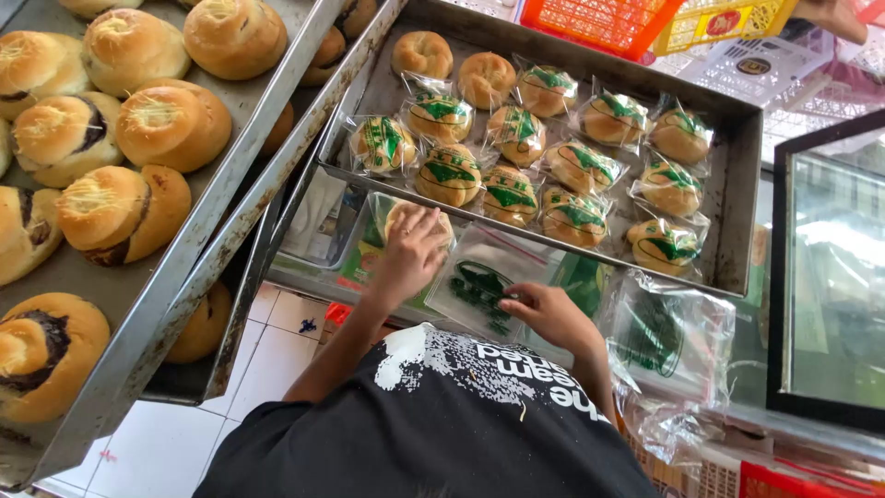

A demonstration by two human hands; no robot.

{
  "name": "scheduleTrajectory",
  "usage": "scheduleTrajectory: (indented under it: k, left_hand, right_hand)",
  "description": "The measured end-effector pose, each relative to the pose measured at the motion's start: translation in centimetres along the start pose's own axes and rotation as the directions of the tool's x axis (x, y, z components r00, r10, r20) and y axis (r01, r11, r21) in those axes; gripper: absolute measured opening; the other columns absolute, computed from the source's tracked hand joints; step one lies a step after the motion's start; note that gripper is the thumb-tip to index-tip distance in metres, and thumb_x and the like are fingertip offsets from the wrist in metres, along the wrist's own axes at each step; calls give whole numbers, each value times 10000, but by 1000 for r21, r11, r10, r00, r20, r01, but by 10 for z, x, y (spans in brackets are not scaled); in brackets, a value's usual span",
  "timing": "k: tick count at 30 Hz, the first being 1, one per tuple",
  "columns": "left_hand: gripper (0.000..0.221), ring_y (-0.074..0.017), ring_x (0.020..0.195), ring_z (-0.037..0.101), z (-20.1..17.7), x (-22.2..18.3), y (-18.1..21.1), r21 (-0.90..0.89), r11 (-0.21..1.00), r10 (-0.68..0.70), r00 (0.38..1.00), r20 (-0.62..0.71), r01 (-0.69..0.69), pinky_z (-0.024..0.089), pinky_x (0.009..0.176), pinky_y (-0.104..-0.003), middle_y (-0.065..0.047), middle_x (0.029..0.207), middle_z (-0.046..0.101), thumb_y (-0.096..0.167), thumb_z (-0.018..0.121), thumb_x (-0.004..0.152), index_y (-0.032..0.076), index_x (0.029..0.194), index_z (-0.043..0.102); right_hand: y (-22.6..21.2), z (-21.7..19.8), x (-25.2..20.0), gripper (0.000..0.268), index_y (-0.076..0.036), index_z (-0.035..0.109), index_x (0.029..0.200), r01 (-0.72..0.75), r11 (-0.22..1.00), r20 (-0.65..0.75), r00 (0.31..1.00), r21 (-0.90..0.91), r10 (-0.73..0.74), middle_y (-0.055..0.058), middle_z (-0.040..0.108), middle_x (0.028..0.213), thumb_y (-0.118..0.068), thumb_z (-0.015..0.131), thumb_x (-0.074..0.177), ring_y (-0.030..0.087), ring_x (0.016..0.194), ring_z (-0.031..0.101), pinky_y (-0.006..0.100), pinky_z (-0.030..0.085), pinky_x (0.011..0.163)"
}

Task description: The person places baked buns into individual plastic bags and seals them with a small wire tie. They pick up the buns from large metal trays, slide them into bags, and twist the bags shut by hand.

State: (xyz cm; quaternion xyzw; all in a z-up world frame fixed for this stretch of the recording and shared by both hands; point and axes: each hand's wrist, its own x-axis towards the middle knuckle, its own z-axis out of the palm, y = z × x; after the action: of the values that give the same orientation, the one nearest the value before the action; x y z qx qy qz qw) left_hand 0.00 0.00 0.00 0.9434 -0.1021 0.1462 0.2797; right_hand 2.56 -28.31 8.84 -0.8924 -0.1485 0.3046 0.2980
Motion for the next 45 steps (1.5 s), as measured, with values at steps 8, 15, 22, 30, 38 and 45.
scheduleTrajectory:
  k: [8, 15, 22, 30, 38, 45]
  left_hand:
    - [843, -484, 1525, 20, 33, -29, 36, 149, 989, -70, 867, 494, -5, 13, 1202, -617, -278, 1670, 151, 588, 685, 856, 189, 1552, 426]
    - [789, -441, 1535, 107, 47, -43, 26, 132, 991, -13, 931, 364, -37, 71, 1239, -566, -231, 1625, 256, 564, 727, 834, 150, 1476, 526]
    - [663, -441, 1519, 221, 57, -48, 42, 93, 987, -151, 956, 252, 132, 135, 1253, -515, -240, 1604, 320, 440, 825, 807, 68, 1333, 669]
    - [420, -343, 1391, 458, 54, -61, 46, -219, 942, 321, 873, 366, -254, 329, 1185, -499, -94, 1519, 515, 349, 836, 791, 160, 1160, 772]
    - [258, -260, 1193, 642, 56, -61, 44, -300, 916, 329, 927, 178, -267, 498, 1058, -436, -69, 1224, 747, 242, 809, 847, 91, 1054, 779]
    - [269, -260, 897, 697, 25, -46, 60, -225, 923, 352, 922, 161, -313, 604, 804, -397, -113, 939, 746, 37, 718, 846, 26, 1113, 752]
  right_hand:
    - [48, 41, -26, 459, -124, 618, 1351, 108, 994, -94, 990, -2, -108, 145, 635, 1239, -361, 644, 960, 309, 1127, 649, 380, 513, 956]
    - [31, 45, -21, 610, -126, 580, 1369, -4, 966, -261, 963, -259, -66, 158, 563, 1375, -434, 752, 872, 372, 1286, 517, 475, 413, 1071]
    - [35, 62, -1, 796, -143, 549, 1405, -104, 919, -375, 925, -381, -51, 257, 421, 1490, -419, 869, 731, 449, 1345, 380, 543, 326, 1080]
    - [46, 61, 6, 496, -233, 764, 1181, -112, 949, -493, 868, -295, -50, 167, 547, 1380, -348, 878, 712, 362, 1276, 492, 494, 377, 1056]
    - [58, 68, 10, 172, -218, 827, 1025, -28, 950, -587, 792, -310, -168, 150, 610, 1298, -279, 769, 874, 333, 1238, 534, 489, 345, 1064]
    - [38, 64, 5, 133, -132, 798, 946, 68, 974, -664, 721, -215, -197, 152, 610, 1189, -242, 758, 882, 336, 1148, 537, 468, 387, 980]
